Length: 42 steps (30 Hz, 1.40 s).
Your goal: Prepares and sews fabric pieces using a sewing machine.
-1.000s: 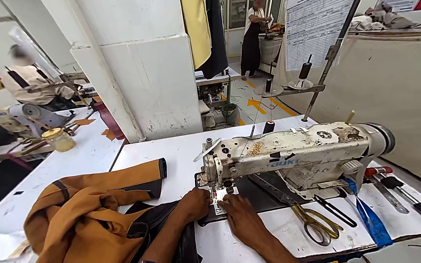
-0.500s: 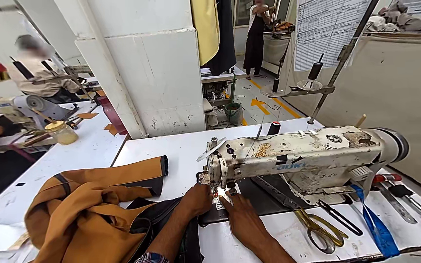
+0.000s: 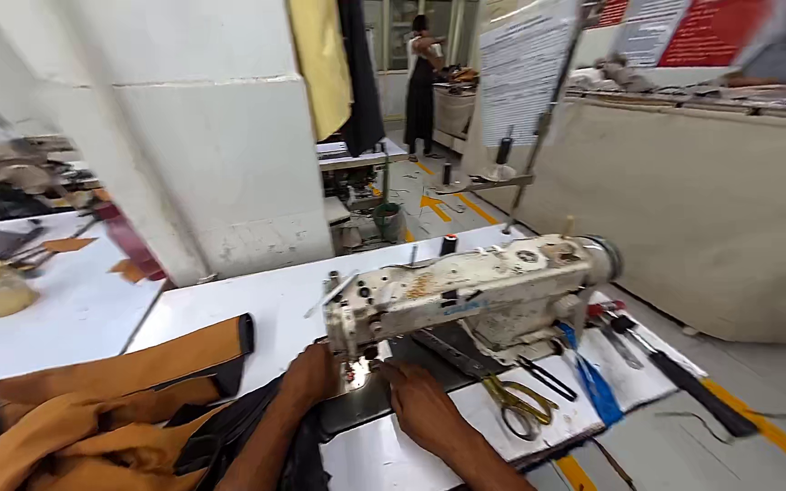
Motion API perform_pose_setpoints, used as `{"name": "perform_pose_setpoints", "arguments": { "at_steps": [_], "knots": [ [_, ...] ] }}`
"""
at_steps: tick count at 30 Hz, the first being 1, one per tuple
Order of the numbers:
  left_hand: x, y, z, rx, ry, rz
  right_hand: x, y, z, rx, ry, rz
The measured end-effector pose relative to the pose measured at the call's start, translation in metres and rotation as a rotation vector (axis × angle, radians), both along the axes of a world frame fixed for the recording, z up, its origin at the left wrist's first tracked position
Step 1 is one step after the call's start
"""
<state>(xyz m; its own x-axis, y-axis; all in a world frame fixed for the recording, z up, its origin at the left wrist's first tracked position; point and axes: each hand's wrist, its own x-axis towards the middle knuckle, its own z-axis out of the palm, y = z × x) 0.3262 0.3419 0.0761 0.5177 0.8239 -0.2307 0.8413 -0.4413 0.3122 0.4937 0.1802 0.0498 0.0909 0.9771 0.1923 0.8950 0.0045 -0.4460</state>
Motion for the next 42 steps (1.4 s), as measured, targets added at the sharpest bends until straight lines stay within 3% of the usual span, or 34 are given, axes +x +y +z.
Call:
{"name": "perform_pose_setpoints", "arguments": {
  "at_steps": [6, 9, 11, 14, 17, 20, 23, 26, 29, 31, 33, 36, 39, 42],
  "knots": [
    [-0.001, -0.007, 0.004, 0.144, 0.093, 0.079, 0.135, -0.107, 0.024, -0.047, -0.086, -0.559],
    [-0.026, -0.004, 0.000, 0.141, 0.100, 0.150, 0.188, -0.142, -0.002, -0.121, -0.074, -0.558],
    [-0.053, -0.005, -0.003, 0.110, 0.069, 0.194, 0.199, -0.151, -0.017, -0.047, -0.078, -0.533],
    [-0.096, -0.025, -0.008, 0.039, -0.046, 0.235, 0.165, -0.143, -0.001, 0.103, 0.003, -0.474],
    [-0.122, -0.060, -0.015, 0.024, -0.147, 0.251, 0.065, -0.112, 0.027, -0.005, 0.157, -0.208],
    [-0.123, -0.085, -0.023, 0.035, -0.254, 0.270, -0.032, -0.062, 0.004, -0.073, 0.142, -0.006],
    [-0.114, -0.099, -0.026, 0.038, -0.275, 0.321, -0.078, -0.012, -0.026, 0.034, -0.073, -0.056],
    [-0.112, -0.098, -0.026, 0.029, -0.262, 0.352, -0.094, 0.019, -0.026, 0.005, -0.149, -0.044],
    [-0.114, -0.099, -0.028, 0.013, -0.284, 0.353, -0.089, 0.019, -0.014, -0.106, -0.125, -0.039],
    [-0.117, -0.101, -0.027, 0.014, -0.338, 0.353, -0.079, 0.004, -0.005, -0.061, -0.015, -0.109],
    [-0.116, -0.109, -0.027, 0.010, -0.388, 0.331, -0.075, -0.018, -0.002, 0.148, 0.182, -0.151],
    [-0.103, -0.131, -0.037, 0.079, -0.522, 0.231, -0.091, -0.047, 0.005, 0.373, 0.542, -0.015],
    [-0.081, -0.147, -0.039, 0.149, -0.650, 0.169, -0.099, -0.043, -0.015, 0.366, 0.623, 0.099],
    [-0.073, -0.149, -0.037, 0.071, -0.695, 0.271, -0.091, -0.027, -0.038, 0.205, 0.639, 0.006]
  ]
}}
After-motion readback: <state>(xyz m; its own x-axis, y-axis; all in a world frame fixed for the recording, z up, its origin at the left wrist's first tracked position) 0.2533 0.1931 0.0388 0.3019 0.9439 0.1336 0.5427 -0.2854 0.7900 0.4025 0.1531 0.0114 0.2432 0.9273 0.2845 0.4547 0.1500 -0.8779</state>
